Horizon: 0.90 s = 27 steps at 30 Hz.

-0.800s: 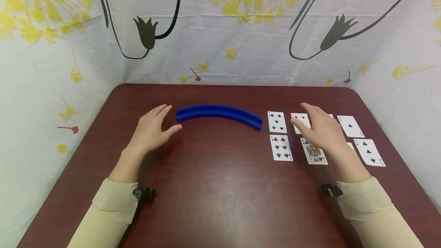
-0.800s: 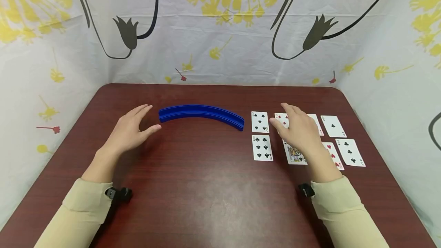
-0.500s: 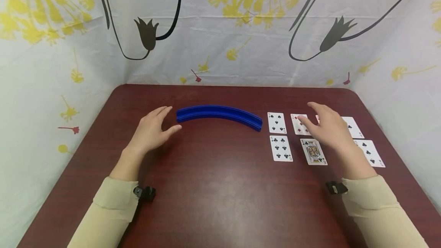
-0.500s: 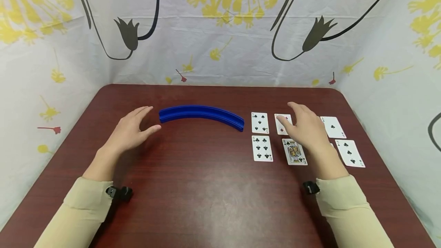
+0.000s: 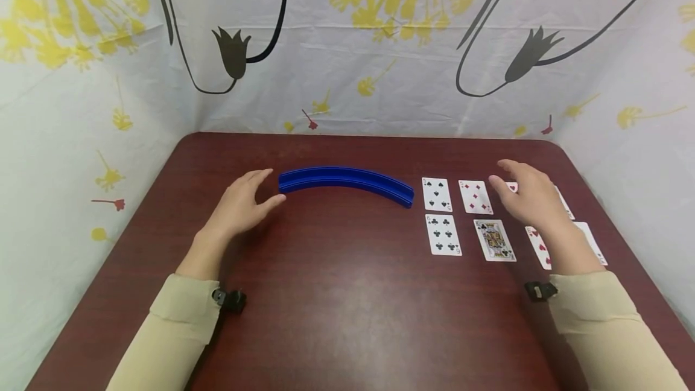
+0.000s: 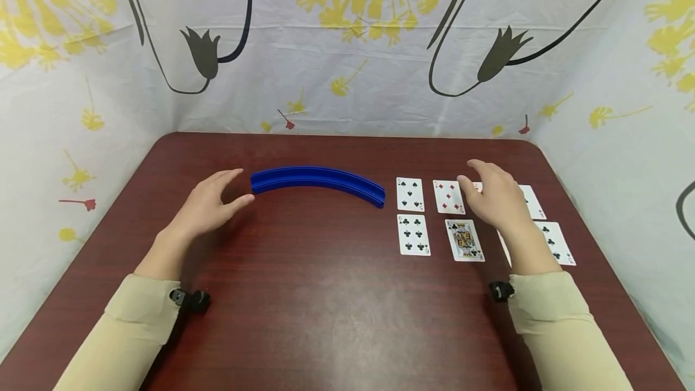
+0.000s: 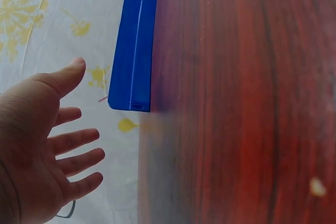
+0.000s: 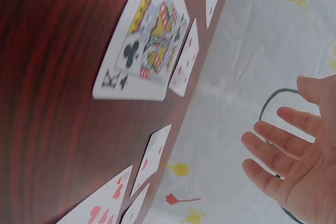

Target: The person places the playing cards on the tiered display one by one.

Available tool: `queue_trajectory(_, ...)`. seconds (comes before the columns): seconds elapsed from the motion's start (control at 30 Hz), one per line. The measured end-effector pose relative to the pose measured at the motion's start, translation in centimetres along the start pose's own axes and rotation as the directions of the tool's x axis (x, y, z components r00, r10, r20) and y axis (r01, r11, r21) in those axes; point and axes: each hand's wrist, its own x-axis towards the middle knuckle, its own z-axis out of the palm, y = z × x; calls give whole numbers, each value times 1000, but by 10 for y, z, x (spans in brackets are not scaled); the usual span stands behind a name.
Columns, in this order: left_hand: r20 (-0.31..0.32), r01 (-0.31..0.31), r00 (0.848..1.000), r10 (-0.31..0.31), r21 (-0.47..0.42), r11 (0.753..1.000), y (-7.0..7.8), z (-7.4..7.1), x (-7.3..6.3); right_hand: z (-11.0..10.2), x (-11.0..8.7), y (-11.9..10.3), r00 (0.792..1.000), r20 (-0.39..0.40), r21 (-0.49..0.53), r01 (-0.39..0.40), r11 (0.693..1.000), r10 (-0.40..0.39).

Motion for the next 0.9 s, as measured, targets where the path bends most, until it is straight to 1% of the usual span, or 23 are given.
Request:
queue_trajectory(0.27,13,-2,1000,2,-35,999,-4,3,9,-2,3,18,1000,1,-22,-30,999,30)
queue_trajectory(0.47,20,-4,1000,5,-40,999,-6,6,15,-3,5,33,999,-14,-27,-40,999,40)
queue_trajectory(0.7,22,-17,1000,18,-33,999,-4,10,21,-5,8,49,997,-2,-47,-72,996,72)
queue_trajectory(0.9,26,2,1000,-1,-47,999,-3,13,24,-5,8,63,997,2,-60,-81,995,81)
